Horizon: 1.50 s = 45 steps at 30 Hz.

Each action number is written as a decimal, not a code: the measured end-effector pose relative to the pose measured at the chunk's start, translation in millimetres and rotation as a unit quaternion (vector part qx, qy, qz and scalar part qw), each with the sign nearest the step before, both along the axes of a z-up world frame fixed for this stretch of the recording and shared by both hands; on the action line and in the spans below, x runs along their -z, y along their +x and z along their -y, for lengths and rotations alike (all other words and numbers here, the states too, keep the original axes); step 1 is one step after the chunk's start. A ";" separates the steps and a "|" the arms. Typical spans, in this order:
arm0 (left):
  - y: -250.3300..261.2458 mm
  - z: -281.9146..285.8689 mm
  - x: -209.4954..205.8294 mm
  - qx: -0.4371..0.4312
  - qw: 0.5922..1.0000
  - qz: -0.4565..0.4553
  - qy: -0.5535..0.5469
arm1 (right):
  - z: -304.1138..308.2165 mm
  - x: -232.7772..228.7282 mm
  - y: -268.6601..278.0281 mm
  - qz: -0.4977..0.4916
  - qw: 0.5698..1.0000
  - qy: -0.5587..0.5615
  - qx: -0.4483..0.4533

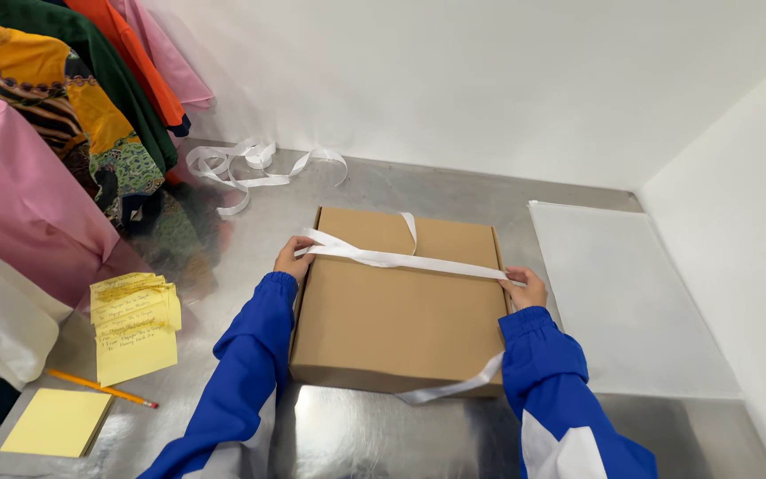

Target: The person takes a pair of pants out of a shipping box, removes them from a plastic bag, and hangs them on a hanger on a clothing rack.

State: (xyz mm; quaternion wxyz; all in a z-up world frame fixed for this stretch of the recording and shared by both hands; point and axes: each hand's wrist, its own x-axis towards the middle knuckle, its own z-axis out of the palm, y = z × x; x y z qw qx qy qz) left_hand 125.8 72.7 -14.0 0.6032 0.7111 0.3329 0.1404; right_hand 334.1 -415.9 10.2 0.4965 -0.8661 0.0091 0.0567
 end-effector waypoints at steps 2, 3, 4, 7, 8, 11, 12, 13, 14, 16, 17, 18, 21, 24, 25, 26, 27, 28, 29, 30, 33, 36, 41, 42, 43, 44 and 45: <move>12.3 -4.6 -4.0 0.031 0.999 0.014 -0.015 | -7.4 -9.5 6.4 -0.012 1.000 0.003 -0.028; 19.8 -10.2 -3.6 0.031 0.999 0.012 -0.016 | -12.7 -16.8 9.0 -0.015 1.000 0.002 -0.027; 27.7 -15.6 -3.0 0.046 0.999 0.018 -0.019 | -17.9 -24.0 12.1 -0.021 0.999 0.006 -0.041; 31.6 -11.3 -31.6 0.071 0.997 0.021 -0.030 | -32.7 -38.4 23.2 -0.026 0.996 0.044 -0.072; 28.7 -6.9 -46.6 0.079 0.996 0.021 -0.038 | -38.4 -42.4 26.9 -0.022 0.993 0.078 -0.091; 43.3 -16.9 -50.7 0.092 0.994 0.024 -0.054 | -56.5 -56.7 36.8 -0.048 0.985 0.120 -0.116; 54.1 -25.4 -38.5 0.091 0.994 0.022 -0.055 | -61.3 -57.5 39.1 -0.050 0.985 0.119 -0.117; 66.2 -33.4 -26.4 0.101 0.993 0.028 -0.055 | -65.4 -59.5 42.1 -0.054 0.980 0.147 -0.121; 78.0 -40.9 -14.4 0.111 0.992 0.034 -0.055 | -69.0 -61.7 44.7 -0.057 0.975 0.175 -0.124; 93.2 -48.1 -5.8 0.115 0.991 0.038 -0.049 | -71.9 -55.6 53.1 -0.055 0.974 0.186 -0.116; 100.7 -50.6 -1.4 0.119 0.991 0.043 -0.041 | -72.2 -52.5 56.5 -0.052 0.973 0.197 -0.107; 105.1 -49.7 -4.3 0.120 0.991 0.042 -0.042 | -70.5 -44.5 64.8 -0.052 0.973 0.197 -0.106; 117.9 -52.0 -7.4 0.089 0.994 0.065 -0.025 | -64.1 -16.0 94.0 -0.049 0.979 0.182 -0.082; 126.5 -61.8 7.0 0.058 0.997 0.051 -0.001 | -55.3 18.5 124.3 -0.054 0.983 0.167 -0.053; 127.2 -66.1 13.1 0.049 0.998 0.027 0.017 | -55.1 23.6 128.9 -0.056 0.987 0.145 -0.029; 127.6 -70.4 19.1 0.040 0.999 0.002 0.034 | -55.0 28.7 133.1 -0.058 0.991 0.122 -0.005; 132.3 -79.9 33.7 0.039 0.999 0.000 0.034 | -54.3 32.9 134.9 -0.061 0.991 0.122 -0.005; 136.4 -89.3 48.3 0.046 0.998 -0.007 0.037 | -53.5 37.1 136.4 -0.078 0.990 0.115 0.008; 140.3 -97.9 63.6 0.052 0.998 -0.014 0.039 | -52.1 41.4 137.7 -0.094 0.990 0.107 0.022; 133.3 -88.9 46.7 0.052 0.998 -0.017 0.039 | -57.2 40.0 135.7 -0.097 0.989 0.106 0.021; 119.9 -71.3 22.7 0.044 0.994 -0.053 -0.079 | -60.3 37.0 129.5 -0.153 0.974 0.164 0.045; 110.3 -82.5 51.9 0.025 0.991 -0.039 -0.122 | -44.6 45.1 122.2 -0.158 0.976 0.140 0.045; 85.2 -87.7 41.2 -0.029 0.992 -0.081 -0.089 | -12.0 65.5 128.7 -0.144 0.981 0.123 0.043; 82.3 -89.1 43.9 -0.028 0.992 -0.081 -0.090 | -17.6 36.1 107.4 -0.145 0.981 0.122 0.045; 78.6 -90.4 46.9 -0.053 0.993 -0.074 -0.069 | -23.2 8.3 85.9 -0.139 0.985 0.099 0.029; 74.1 -91.4 49.9 -0.077 0.994 -0.066 -0.048 | -28.5 -19.5 63.3 -0.134 0.988 0.077 0.014; 64.1 -81.4 39.3 -0.077 0.994 -0.065 -0.048 | -30.7 -32.5 46.7 -0.134 0.988 0.077 0.014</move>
